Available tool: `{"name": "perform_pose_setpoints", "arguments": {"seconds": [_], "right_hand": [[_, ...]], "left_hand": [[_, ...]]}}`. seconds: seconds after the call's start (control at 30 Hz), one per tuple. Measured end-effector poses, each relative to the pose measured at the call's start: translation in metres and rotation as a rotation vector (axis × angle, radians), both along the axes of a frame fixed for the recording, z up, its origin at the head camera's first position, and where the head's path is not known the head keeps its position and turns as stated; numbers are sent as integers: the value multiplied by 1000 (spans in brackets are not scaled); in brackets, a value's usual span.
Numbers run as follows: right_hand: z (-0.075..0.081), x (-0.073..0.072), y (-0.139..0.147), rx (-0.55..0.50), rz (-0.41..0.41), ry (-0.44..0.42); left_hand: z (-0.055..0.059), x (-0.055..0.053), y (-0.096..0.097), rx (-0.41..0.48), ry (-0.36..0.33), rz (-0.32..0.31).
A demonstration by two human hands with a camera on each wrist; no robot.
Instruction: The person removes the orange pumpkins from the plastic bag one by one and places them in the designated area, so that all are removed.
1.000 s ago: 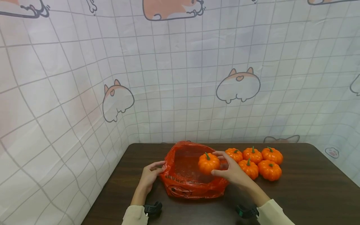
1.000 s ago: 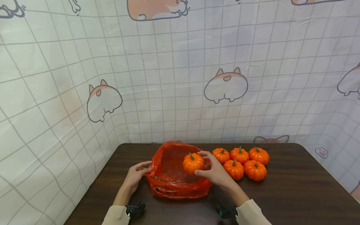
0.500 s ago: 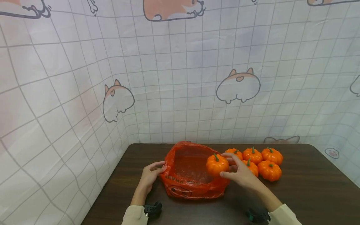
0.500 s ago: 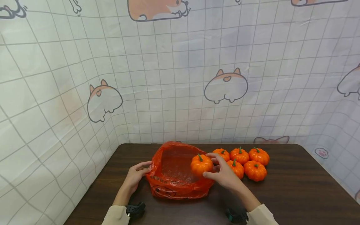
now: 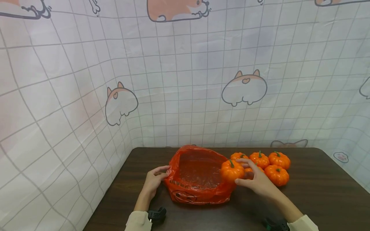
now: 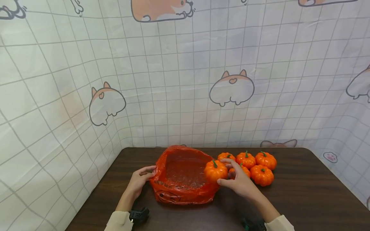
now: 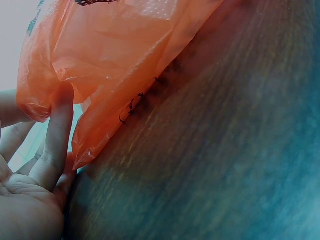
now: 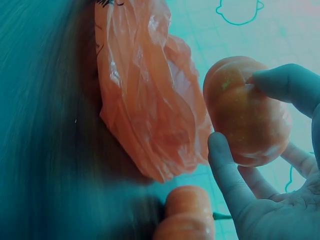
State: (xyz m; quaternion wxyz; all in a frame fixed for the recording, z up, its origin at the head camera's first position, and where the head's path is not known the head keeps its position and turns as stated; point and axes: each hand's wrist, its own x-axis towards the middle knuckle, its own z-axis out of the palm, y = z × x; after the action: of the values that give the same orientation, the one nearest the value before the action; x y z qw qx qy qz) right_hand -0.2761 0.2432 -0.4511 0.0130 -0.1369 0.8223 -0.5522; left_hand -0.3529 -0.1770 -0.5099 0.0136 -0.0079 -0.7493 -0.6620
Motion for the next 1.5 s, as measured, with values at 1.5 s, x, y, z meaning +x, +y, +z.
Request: {"name": "perform_pose_setpoints", "arguments": {"seconds": [1.5], "right_hand": [[-31,33,85,138,20,-74]], "left_hand": [[-3,0,2,-44,-7,25]]}}
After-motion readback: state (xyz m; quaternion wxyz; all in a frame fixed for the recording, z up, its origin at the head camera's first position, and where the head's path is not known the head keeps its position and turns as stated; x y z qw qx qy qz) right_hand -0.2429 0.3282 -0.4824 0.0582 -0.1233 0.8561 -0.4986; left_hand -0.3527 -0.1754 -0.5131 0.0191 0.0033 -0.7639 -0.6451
